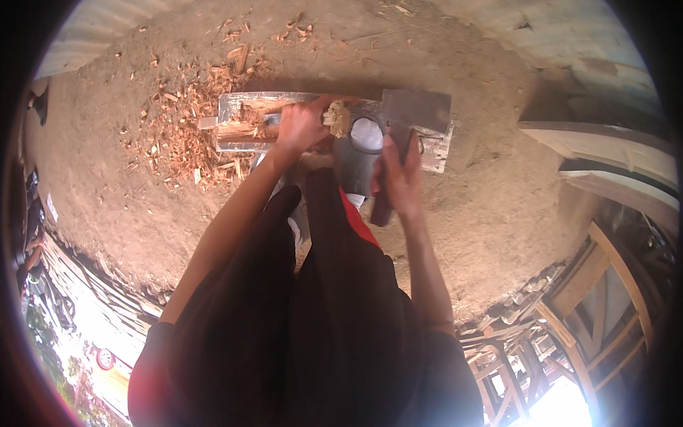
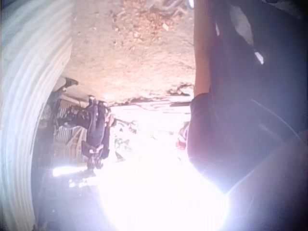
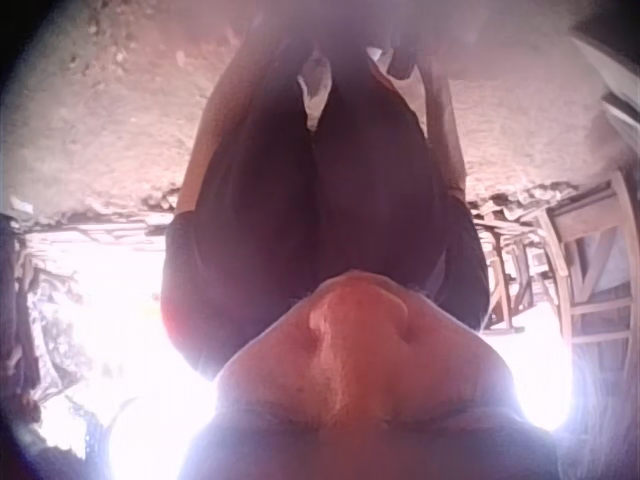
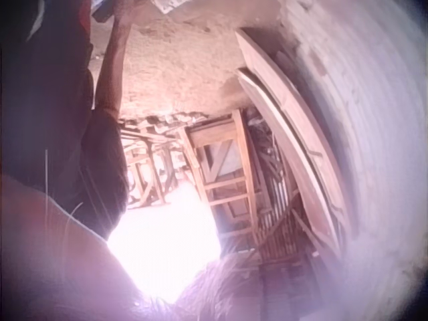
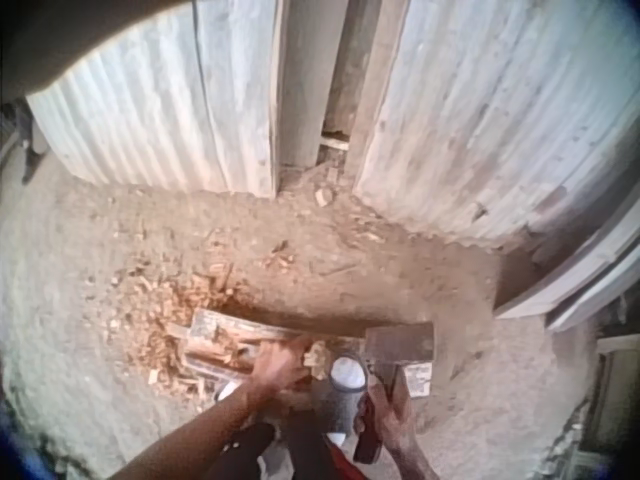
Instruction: The person uses a hand axe to carve a piece of wood placed on a wooden support. They repeatedly strike the wood to remove shavings and shape the surface, occasionally clearing debris by hand.
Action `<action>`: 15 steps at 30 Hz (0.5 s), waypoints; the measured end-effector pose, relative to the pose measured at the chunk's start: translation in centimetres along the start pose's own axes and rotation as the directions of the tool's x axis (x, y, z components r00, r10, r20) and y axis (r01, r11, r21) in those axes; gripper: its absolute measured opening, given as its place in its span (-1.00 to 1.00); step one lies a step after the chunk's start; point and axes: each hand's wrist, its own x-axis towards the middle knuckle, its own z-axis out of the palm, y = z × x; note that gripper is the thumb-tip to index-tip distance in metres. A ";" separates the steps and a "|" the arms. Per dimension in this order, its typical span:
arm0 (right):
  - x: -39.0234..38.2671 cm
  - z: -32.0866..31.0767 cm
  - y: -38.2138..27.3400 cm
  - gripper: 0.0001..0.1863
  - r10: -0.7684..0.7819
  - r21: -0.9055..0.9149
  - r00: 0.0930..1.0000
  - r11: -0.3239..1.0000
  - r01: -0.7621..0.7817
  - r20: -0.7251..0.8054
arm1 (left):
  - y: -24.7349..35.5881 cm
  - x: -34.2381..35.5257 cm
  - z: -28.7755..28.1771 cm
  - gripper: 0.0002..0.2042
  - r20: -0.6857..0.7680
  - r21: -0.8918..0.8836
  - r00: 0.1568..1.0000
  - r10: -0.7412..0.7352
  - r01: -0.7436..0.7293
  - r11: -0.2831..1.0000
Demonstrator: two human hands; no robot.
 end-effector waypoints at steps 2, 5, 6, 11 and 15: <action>0.1 0.3 2.2 -0.70 -0.036 -0.248 0.995 0.967 0.058 0.091 | 0.5 0.2 0.0 -0.42 0.026 -0.001 1.000 -0.013 0.013 1.000; 1.5 -2.0 0.9 -0.59 0.176 -0.279 0.961 0.954 -0.112 0.213 | 0.5 0.4 -0.4 -0.52 0.033 0.039 0.999 -0.036 0.034 0.999; 1.6 -2.2 -0.1 -0.66 0.156 -0.239 0.967 0.965 -0.106 0.203 | 0.4 0.3 -0.3 -0.60 -0.002 0.064 0.999 -0.038 0.038 0.997; 1.4 0.6 2.0 -0.62 -0.011 0.024 0.999 1.000 0.010 0.041 | 0.6 0.6 0.0 -0.68 -0.092 0.050 0.995 -0.038 0.043 0.998; 2.6 -1.6 -1.7 -0.66 0.343 -0.257 0.910 0.924 -0.283 0.232 | 0.1 -0.1 0.1 -0.69 -0.078 0.045 0.996 -0.040 0.044 0.998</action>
